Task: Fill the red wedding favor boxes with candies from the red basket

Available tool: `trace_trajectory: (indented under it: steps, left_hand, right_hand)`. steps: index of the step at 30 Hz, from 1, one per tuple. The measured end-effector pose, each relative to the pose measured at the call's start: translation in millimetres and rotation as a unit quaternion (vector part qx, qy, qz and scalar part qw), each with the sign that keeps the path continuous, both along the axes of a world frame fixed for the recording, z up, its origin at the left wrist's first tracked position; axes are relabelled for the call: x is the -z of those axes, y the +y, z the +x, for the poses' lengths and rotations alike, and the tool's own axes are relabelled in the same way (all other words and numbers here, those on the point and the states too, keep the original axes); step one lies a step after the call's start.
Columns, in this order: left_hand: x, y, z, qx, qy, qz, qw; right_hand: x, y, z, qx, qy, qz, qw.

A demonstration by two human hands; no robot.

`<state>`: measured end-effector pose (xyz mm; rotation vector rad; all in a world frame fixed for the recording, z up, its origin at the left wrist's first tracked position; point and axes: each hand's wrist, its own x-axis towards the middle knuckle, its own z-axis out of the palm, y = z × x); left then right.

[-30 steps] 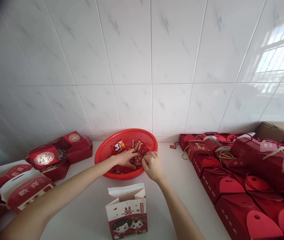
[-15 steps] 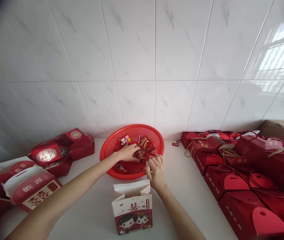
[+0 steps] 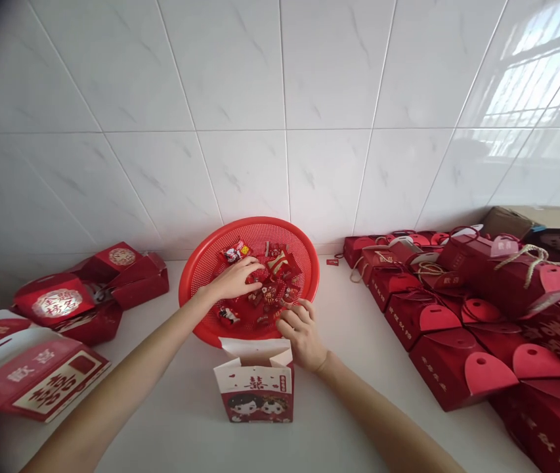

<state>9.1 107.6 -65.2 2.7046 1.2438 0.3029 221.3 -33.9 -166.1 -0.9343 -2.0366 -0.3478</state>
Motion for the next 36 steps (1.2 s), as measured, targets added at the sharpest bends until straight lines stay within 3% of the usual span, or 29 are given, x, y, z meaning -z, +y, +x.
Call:
trace_trajectory:
  steps: [6, 10, 14, 19, 21, 26, 32, 36]
  left_hand:
    - [9.7, -5, 10, -0.006, -0.050, 0.032, 0.998]
    - [13.3, 4, 22, -0.012, -0.090, 0.016, 0.996]
    - [4.3, 14, 22, 0.033, -0.143, -0.023, 0.989]
    - [-9.8, 16, 13, 0.039, -0.255, -0.099, 0.961]
    - [-15.5, 16, 8, 0.038, -0.276, -0.094, 0.956]
    - [-32.0, 28, -12, -0.030, -0.328, -0.007, 0.944]
    - [-34.7, 39, -48, -0.163, -0.448, 0.062, 0.877]
    - [-24.5, 32, -53, -0.166, -0.413, 0.042, 0.894]
  right_hand:
    - [12.6, 16, 3, 0.085, -0.045, 0.024, 0.995]
    - [14.5, 31, 5, 0.090, -0.047, 0.024, 0.995]
    - [13.7, 34, 4, 0.108, -0.032, 0.024, 0.993]
    - [10.5, 37, -1, 0.145, -0.007, 0.036, 0.989]
    - [9.2, 37, -3, 0.133, 0.001, 0.038, 0.990]
    - [5.6, 30, -9, 0.118, 0.006, 0.041, 0.992]
    - [2.9, 24, -11, 0.124, 0.026, 0.047, 0.991]
    - [4.0, 24, -14, 0.126, 0.041, 0.067, 0.989]
